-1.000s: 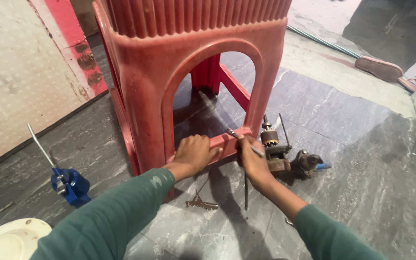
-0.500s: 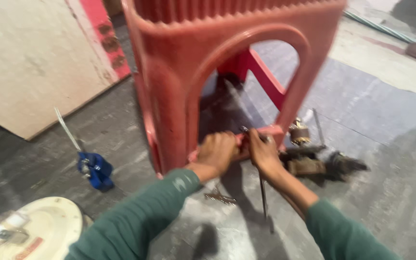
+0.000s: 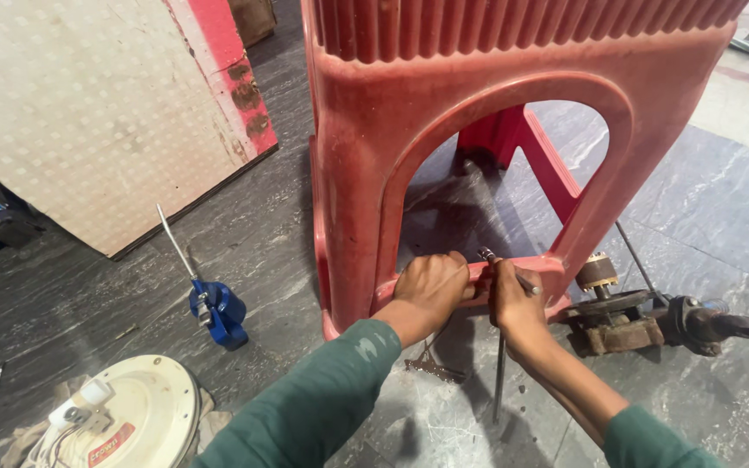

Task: The person uses a T-handle wrench and a combination wrench to loosen and tighten bolts on a mechanical part placed on the floor. They adjust the part's position and continue working on it with the wrenches.

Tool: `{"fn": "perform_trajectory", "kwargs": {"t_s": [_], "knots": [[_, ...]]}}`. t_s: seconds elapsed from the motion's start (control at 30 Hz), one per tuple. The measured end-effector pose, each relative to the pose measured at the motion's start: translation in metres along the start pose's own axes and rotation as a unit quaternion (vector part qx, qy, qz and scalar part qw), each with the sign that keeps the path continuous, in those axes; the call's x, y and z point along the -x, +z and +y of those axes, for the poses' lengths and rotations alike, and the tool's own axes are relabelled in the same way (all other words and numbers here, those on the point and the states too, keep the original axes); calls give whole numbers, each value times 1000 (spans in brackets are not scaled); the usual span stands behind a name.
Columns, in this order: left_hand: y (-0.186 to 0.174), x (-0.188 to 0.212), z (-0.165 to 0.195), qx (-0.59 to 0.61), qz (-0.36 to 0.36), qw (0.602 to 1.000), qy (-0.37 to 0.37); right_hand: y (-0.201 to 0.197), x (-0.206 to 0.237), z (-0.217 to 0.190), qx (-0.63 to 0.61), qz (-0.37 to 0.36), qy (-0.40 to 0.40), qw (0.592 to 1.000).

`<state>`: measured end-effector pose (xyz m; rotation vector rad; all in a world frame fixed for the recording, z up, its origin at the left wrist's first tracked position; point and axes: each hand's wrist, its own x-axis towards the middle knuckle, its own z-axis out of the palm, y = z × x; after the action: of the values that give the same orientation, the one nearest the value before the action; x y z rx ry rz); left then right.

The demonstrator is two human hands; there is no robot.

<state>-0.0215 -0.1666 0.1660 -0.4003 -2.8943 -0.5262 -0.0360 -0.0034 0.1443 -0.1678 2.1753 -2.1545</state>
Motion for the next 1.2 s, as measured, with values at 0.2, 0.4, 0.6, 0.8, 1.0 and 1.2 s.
{"fn": "perform_trajectory", "kwargs": {"t_s": [0.2, 0.4, 0.6, 0.8, 1.0, 1.2], "knots": [[0, -6, -4, -20, -2, 1000, -11, 17, 4, -14, -40, 83, 90, 992], [0, -12, -12, -53, -23, 998, 31, 21, 5, -21, -60, 105, 151, 981], [8, -16, -23, -38, -30, 997, 56, 4, -4, 3, 31, 48, 8, 998], [8, -14, -21, -65, 16, 992, 103, -14, -21, 4, 356, 116, -52, 926], [-6, -7, -12, -66, -49, 992, 91, -13, -23, -2, 25, -13, 156, 987], [-22, 0, -14, 16, -59, 990, 123, -10, -34, -13, 17, -40, 179, 983]]}}
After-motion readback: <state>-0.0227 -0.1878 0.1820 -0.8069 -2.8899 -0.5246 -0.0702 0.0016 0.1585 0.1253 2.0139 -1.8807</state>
